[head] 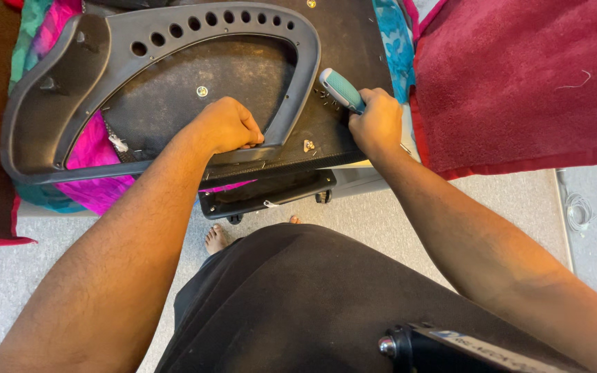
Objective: The person uses a screwdriver to fasten screws into a black plastic chair base frame. They align the frame, insert screws into holes, and tighten them one by one while holding the frame steady with the other hand.
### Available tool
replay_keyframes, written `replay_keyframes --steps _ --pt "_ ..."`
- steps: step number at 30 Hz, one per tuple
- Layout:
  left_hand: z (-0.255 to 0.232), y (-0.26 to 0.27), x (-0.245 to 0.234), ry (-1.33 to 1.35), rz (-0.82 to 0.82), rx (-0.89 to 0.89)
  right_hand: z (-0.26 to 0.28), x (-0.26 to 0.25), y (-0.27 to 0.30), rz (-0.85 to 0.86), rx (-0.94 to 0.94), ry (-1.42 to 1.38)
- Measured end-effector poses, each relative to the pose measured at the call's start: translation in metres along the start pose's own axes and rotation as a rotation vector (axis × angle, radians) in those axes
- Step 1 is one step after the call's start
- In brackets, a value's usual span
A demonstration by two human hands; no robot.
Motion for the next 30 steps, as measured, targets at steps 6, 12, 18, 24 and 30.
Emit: replay_keyframes --steps 6,12,18,24,30 --pt "0.002 -0.003 0.0 0.006 0.021 0.017 -0.008 0.005 0.0 0.057 0.113 0.021" --pt "0.002 -0.001 -0.003 0.044 0.038 0.009 -0.009 0.008 0.003 -0.034 -0.089 0.007" --pt "0.003 -0.002 -0.001 0.051 0.014 0.013 0.032 -0.001 0.013 0.181 0.092 -0.629" --pt "0.001 0.004 -0.005 0.264 0.038 0.125 0.097 0.004 0.025 0.451 0.057 -0.662" --pt "-0.002 0.014 -0.011 0.304 0.12 0.078 0.11 0.008 0.023 0.481 -0.123 -0.615"
Point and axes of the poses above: each hand's wrist, its own y-axis away from the middle knuckle, its own x-axis out of the palm, z = x × y, the point moved 1 cm from there along -y, towards the middle knuckle
